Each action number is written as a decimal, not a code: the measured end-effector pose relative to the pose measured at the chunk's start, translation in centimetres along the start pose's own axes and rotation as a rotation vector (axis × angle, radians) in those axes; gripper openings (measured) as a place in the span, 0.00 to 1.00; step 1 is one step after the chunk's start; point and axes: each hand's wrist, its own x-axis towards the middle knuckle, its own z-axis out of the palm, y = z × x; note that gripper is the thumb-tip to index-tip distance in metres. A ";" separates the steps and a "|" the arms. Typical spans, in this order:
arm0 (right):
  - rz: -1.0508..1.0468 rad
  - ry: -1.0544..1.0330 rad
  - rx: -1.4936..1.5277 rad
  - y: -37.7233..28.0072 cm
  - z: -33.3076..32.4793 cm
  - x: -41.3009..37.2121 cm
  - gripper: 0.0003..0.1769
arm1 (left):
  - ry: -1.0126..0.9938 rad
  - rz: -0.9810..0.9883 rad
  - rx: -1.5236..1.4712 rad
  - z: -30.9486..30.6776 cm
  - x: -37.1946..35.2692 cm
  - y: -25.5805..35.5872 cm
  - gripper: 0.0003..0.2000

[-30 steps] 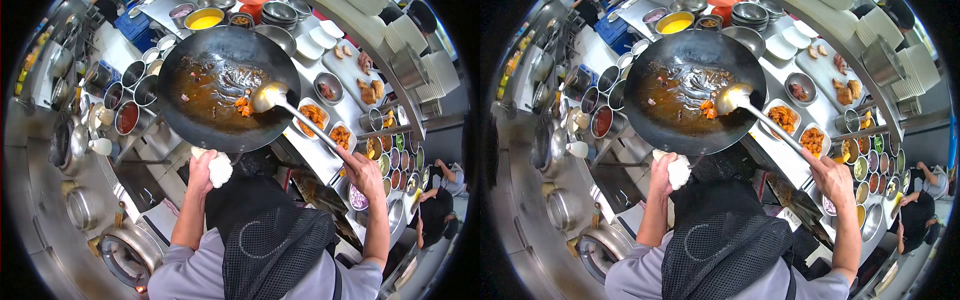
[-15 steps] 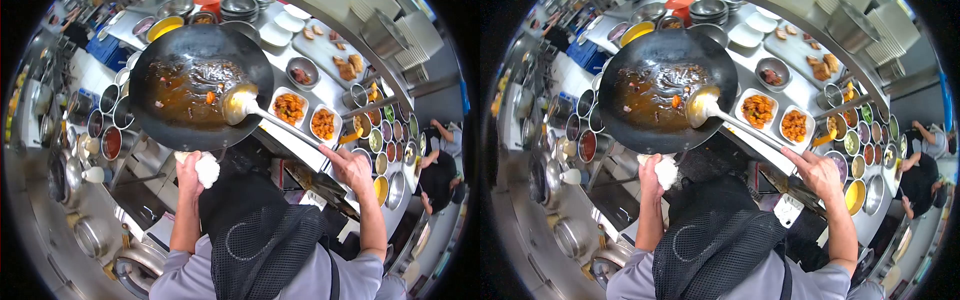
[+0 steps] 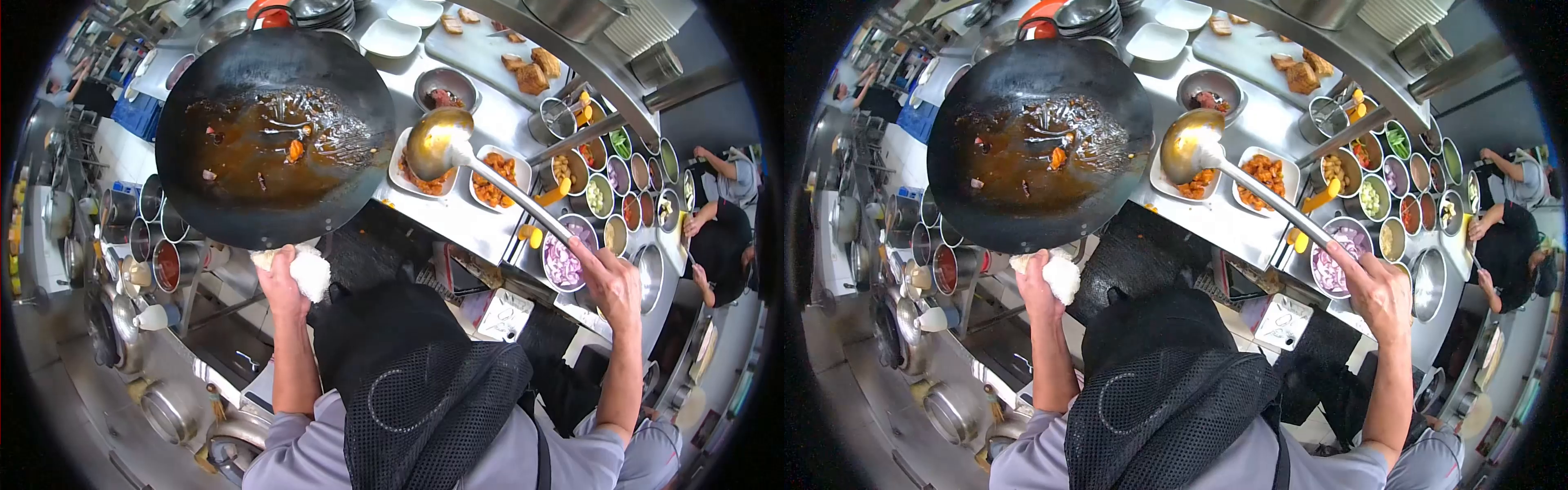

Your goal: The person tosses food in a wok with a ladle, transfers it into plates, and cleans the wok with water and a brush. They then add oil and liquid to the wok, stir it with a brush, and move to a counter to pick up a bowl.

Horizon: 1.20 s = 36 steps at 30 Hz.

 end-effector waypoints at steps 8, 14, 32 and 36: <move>0.082 0.068 0.178 0.8 2.4 0.2 0.30 | 0.037 -0.041 -0.008 -0.2 -0.8 0.0 0.04; 0.051 0.119 0.441 -1.8 5.1 4.7 0.29 | 0.041 -0.105 -0.083 -0.7 -1.8 1.2 0.03; -0.282 0.103 0.638 -12.9 8.2 19.1 0.30 | 0.158 0.065 -0.158 -1.4 0.0 0.1 0.02; -0.335 -0.056 0.353 -11.4 8.6 18.7 0.35 | 0.127 0.071 -0.172 -2.2 1.9 -0.6 0.07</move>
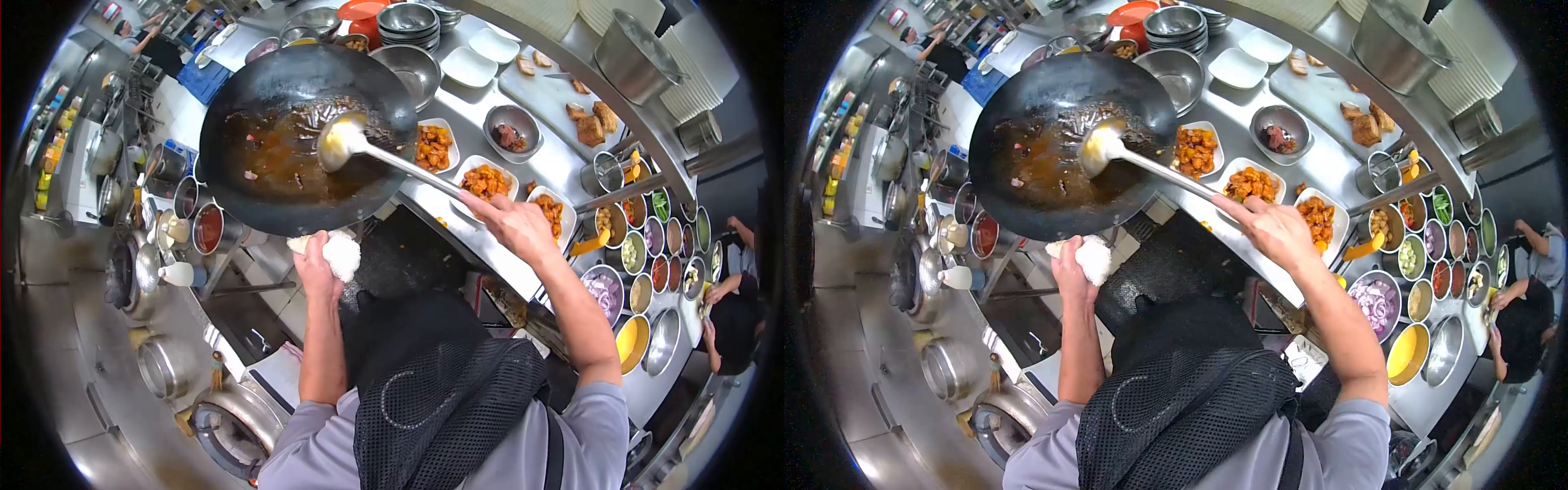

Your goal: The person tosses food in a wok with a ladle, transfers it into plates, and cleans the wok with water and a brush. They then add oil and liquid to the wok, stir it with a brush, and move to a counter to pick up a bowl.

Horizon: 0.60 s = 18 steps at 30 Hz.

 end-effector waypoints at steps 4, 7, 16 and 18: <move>0.004 -0.018 -0.178 3.3 -1.3 -3.6 0.41 | 0.052 0.082 -0.011 -0.2 1.8 -0.9 0.01; 0.059 0.049 -0.277 4.9 -3.3 -6.0 0.41 | 0.079 0.128 0.052 -1.3 3.0 -1.7 0.01; 0.159 0.206 -0.303 5.6 -4.5 -9.1 0.35 | 0.087 0.074 0.024 -0.6 2.7 -0.4 0.03; 0.169 0.256 -0.137 4.1 -3.1 -7.9 0.34 | 0.135 0.058 0.013 -0.6 2.1 -0.6 0.03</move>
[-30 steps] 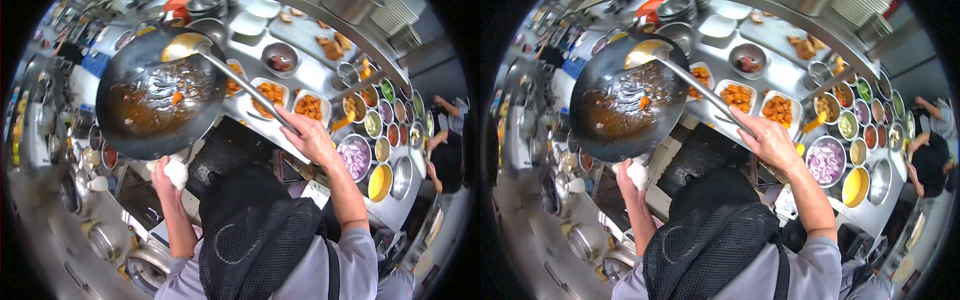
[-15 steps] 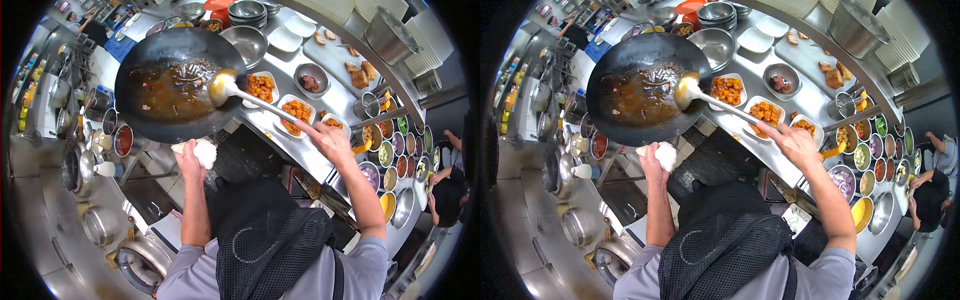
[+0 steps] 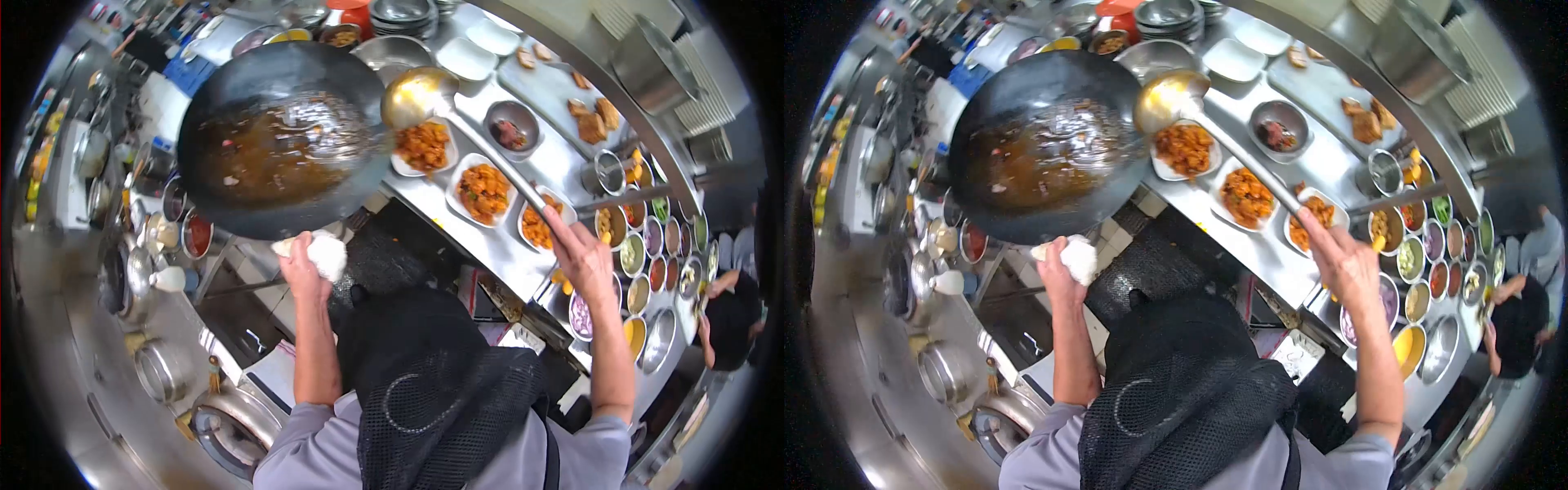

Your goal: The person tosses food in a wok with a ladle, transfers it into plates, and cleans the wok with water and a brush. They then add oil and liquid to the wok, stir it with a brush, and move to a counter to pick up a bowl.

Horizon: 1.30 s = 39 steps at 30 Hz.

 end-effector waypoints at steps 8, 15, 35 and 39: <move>0.264 -0.358 1.050 -12.8 3.8 11.7 0.31 | -0.118 -0.112 -0.025 0.1 -4.0 1.1 0.02; -0.247 -0.290 0.531 -10.9 2.9 6.0 0.30 | -0.262 -0.239 -0.096 1.0 -4.4 2.8 0.03; -0.232 -0.138 -0.072 -2.0 -2.8 -1.7 0.38 | -0.276 -0.195 -0.052 -0.1 -4.9 3.7 0.06; 0.099 -0.290 0.311 -3.1 -4.2 -2.2 0.31 | -0.268 -0.170 -0.038 -0.8 -4.7 2.4 0.06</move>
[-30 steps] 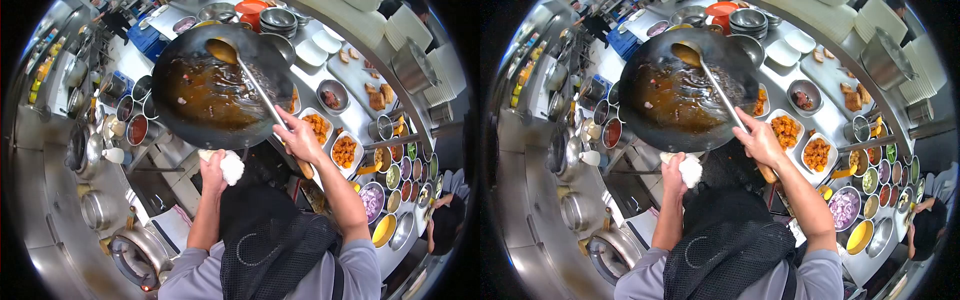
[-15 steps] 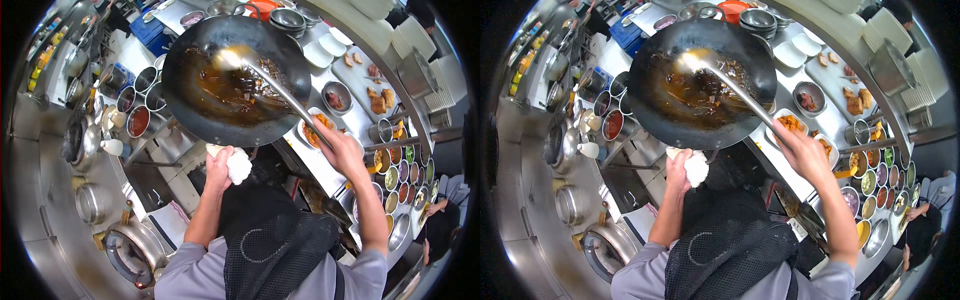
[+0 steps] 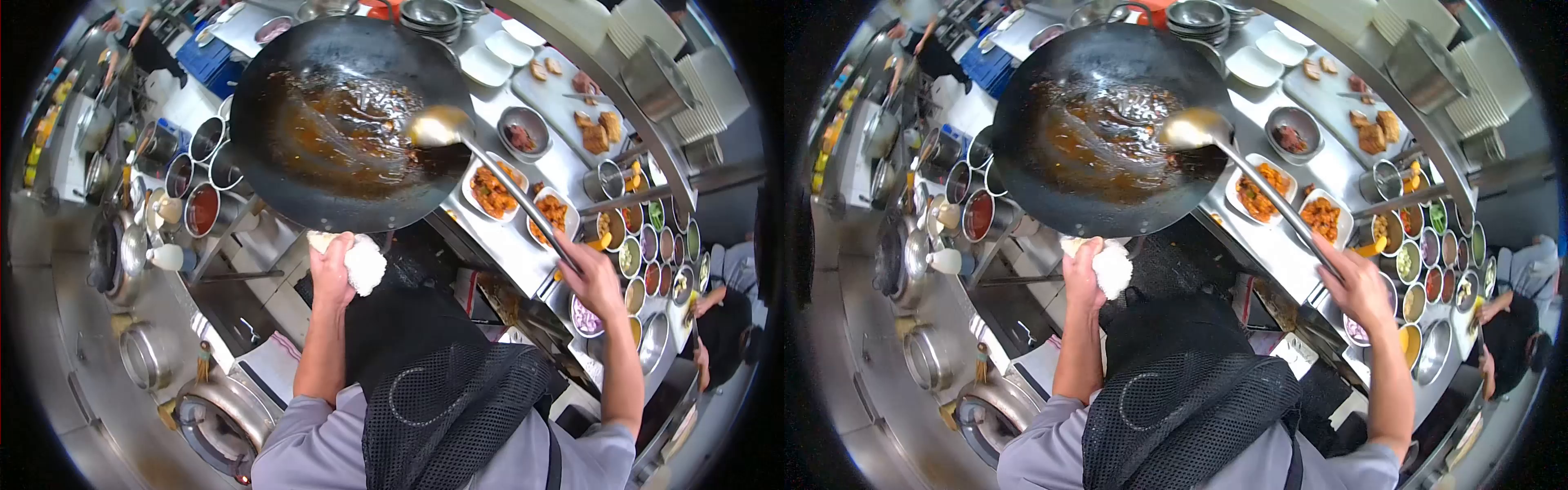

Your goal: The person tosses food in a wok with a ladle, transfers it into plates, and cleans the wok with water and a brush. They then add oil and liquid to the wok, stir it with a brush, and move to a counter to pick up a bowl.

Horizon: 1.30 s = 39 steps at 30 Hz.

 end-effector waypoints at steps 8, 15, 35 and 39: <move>0.026 -0.010 0.459 -1.6 7.4 0.0 0.29 | 0.159 -0.033 0.172 -1.5 -0.6 -0.6 0.04; -0.035 0.020 -0.145 -3.4 7.3 -5.0 0.36 | 0.062 -0.064 0.161 -0.5 -1.1 0.2 0.05; 0.115 0.221 -0.539 2.4 -2.8 -11.4 0.36 | 0.023 -0.042 0.204 1.7 1.4 0.5 0.05; 0.098 0.232 -0.037 0.5 1.8 -7.9 0.32 | 0.134 -0.136 0.140 0.9 0.0 1.4 0.05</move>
